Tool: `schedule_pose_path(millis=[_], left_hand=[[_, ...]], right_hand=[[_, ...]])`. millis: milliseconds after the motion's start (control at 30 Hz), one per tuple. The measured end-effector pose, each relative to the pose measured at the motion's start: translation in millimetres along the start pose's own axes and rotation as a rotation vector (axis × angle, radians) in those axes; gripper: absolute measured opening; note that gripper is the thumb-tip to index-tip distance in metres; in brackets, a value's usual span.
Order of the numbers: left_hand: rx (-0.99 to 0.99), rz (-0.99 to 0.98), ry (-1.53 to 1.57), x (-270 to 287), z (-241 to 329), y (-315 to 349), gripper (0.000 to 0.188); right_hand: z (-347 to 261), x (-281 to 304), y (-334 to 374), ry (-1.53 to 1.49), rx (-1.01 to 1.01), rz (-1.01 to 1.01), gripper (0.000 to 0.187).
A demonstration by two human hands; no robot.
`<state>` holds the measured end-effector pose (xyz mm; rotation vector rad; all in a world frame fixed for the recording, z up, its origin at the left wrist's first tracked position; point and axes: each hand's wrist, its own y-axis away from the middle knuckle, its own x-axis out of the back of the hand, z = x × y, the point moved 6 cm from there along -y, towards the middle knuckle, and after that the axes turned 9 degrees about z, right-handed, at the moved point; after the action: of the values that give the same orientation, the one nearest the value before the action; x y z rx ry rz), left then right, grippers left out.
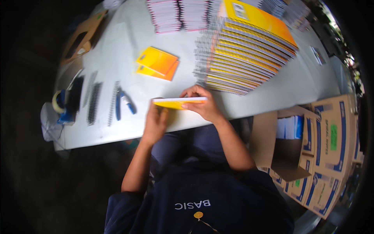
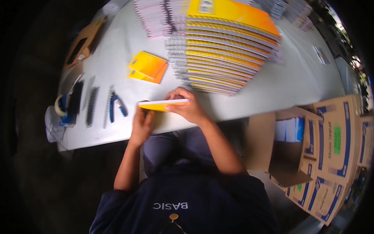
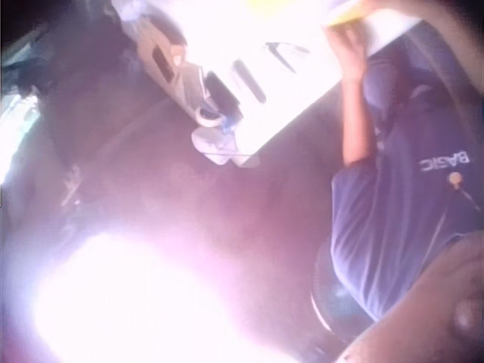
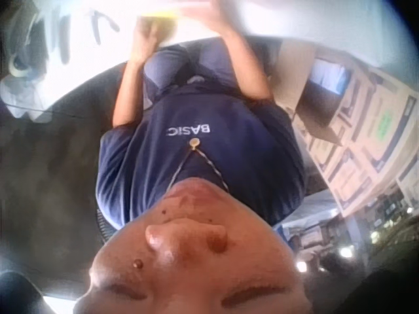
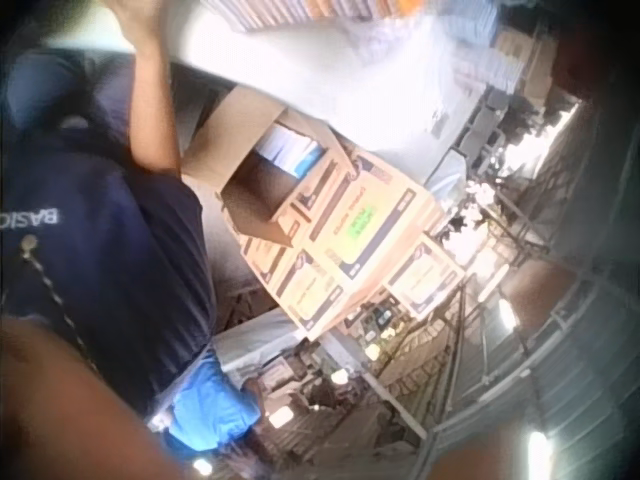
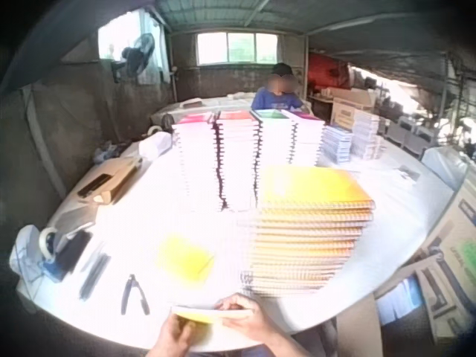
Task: The person assembles spiral notebooks by threading metal coils through the pre-punched holes of stacks of yellow paper and then bending the ends of the coils to secure them.
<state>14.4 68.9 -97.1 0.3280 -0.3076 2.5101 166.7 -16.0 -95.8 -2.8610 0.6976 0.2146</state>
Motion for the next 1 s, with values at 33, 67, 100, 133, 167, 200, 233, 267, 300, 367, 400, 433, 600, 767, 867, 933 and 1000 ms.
schedule_pose_path(millis=[33,67,100,133,167,200,233,267,300,367,400,433,600,767,867,933,1000], left_hand=[[-0.146,0.003,-0.279,3.4,3.5,1.0,0.028],[-0.248,0.055,-0.506,15.5,9.7,-8.2,0.027],[-0.336,0.107,-0.737,34.0,12.3,-22.1,0.026],[-0.421,0.153,-0.969,52.9,13.8,-36.2,0.025],[-0.335,0.325,-1.023,80.9,12.4,-53.0,0.022],[-0.248,0.499,-1.070,109.5,11.2,-65.4,0.021],[-0.073,0.424,-1.144,126.4,-6.3,-74.6,0.022],[0.104,0.347,-1.206,140.8,-24.0,-79.1,0.024],[0.127,0.280,-1.066,144.5,-28.6,-84.2,0.026],[-0.002,0.317,-0.855,146.3,-17.8,-86.7,0.025],[-0.066,0.328,-0.747,142.5,-9.8,-87.9,0.025],[-0.084,0.297,-0.551,136.5,-4.9,-83.6,0.023],[0.044,-0.222,-0.344,55.6,15.5,-38.2,0.039],[-0.035,-0.125,-0.314,49.1,15.2,-44.9,0.034],[0.212,-0.202,-0.063,45.1,7.9,-47.4,0.029],[0.437,-0.327,0.160,42.7,3.8,-50.3,0.026],[0.054,-0.336,0.048,52.6,15.9,-63.3,0.023]], right_hand=[[-3.6,-3.0,0.4,-0.042,0.011,-0.028,0.021],[-4.6,2.6,3.8,-0.002,0.035,-0.025,0.019],[-3.2,1.4,8.1,0.085,0.030,-0.037,0.022],[-1.4,-1.2,10.0,0.173,0.026,-0.048,0.025],[-2.8,-1.2,10.5,0.195,0.075,-0.047,0.027],[-3.6,-1.8,10.3,0.216,0.125,-0.046,0.029],[-5.0,-4.3,9.8,0.238,0.176,-0.043,0.031],[-7.1,-7.3,9.7,0.226,0.174,-0.038,0.029],[-9.6,-8.0,9.9,0.218,0.170,-0.028,0.027],[-10.0,-6.4,10.0,0.204,0.176,-0.006,0.026],[-7.3,-4.5,9.5,0.198,0.185,0.004,0.027],[-5.5,-2.8,8.8,0.193,0.194,0.016,0.029],[6.1,3.7,8.4,0.100,0.068,0.055,0.029],[2.9,2.4,9.3,0.097,0.076,0.051,0.028],[-0.8,1.7,9.3,0.141,0.076,0.022,0.028],[1.2,3.3,10.1,0.131,0.078,0.032,0.028],[-0.8,-0.8,9.4,0.139,0.100,0.011,0.027]])
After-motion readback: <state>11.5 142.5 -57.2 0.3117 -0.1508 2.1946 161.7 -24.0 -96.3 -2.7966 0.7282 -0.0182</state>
